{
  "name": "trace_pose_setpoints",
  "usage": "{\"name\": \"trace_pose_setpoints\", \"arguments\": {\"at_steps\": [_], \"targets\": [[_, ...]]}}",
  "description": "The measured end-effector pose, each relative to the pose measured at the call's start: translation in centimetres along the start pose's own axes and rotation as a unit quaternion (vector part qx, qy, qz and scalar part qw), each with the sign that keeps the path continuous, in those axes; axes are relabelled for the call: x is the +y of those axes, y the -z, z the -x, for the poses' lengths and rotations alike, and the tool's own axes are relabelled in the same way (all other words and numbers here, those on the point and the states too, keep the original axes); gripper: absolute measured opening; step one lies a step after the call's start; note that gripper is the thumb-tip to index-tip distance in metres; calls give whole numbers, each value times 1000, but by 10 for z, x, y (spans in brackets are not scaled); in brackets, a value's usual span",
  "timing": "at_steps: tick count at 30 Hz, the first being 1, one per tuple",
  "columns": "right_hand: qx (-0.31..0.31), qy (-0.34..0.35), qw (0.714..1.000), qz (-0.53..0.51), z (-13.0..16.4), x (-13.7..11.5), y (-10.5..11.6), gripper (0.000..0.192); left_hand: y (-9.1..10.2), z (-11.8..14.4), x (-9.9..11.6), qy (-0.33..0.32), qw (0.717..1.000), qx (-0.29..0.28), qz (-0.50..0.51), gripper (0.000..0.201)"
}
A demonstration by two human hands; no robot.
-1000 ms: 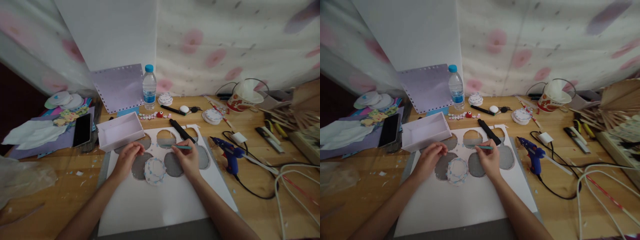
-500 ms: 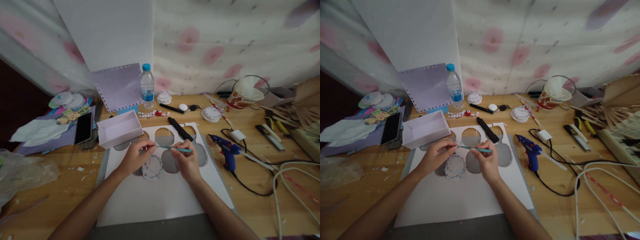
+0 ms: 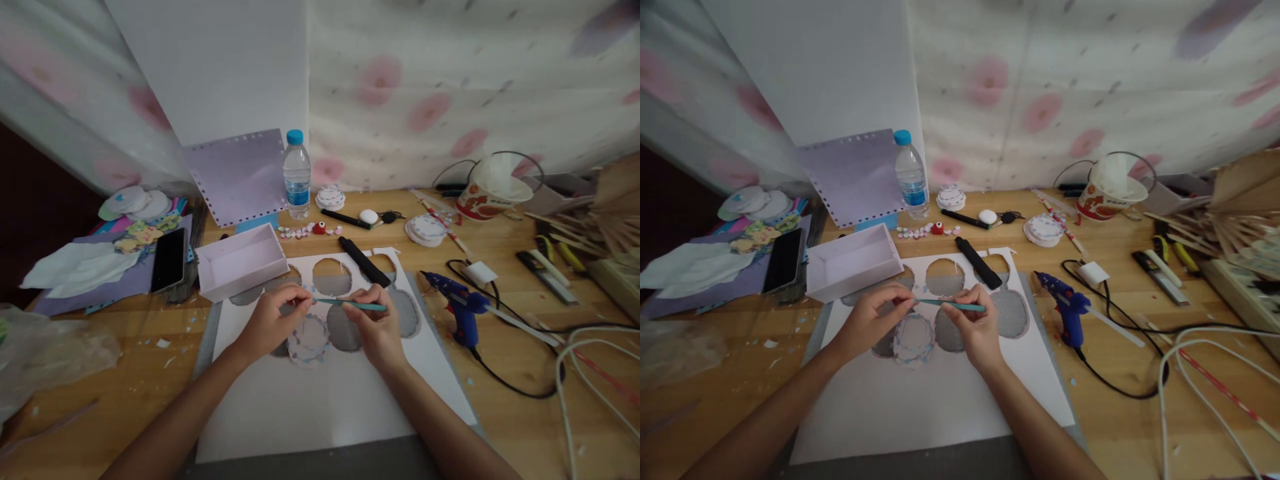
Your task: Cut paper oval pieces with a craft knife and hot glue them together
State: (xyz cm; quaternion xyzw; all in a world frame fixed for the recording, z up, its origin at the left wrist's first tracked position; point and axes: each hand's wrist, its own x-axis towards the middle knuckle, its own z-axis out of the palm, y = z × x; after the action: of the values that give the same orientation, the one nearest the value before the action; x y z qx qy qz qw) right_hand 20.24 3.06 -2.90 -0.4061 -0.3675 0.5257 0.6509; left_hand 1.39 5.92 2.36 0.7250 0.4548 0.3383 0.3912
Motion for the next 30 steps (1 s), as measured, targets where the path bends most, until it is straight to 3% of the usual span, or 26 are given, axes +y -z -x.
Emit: {"name": "trace_pose_setpoints", "arguments": {"at_steps": [22,26,28,30], "targets": [[3,25,999,41,-3,-2,3,26,2,1,-8,-8,1000,8,6,16],[46,138,986,86,1,-18,4,23,10,8,0,47,994,76,63,22],[54,237,959,147,10,-30,-1,22,14,16,13,84,988,82,98,26],[-2,341,912,228,24,-42,-9,27,15,27,29,114,984,50,125,33]]}}
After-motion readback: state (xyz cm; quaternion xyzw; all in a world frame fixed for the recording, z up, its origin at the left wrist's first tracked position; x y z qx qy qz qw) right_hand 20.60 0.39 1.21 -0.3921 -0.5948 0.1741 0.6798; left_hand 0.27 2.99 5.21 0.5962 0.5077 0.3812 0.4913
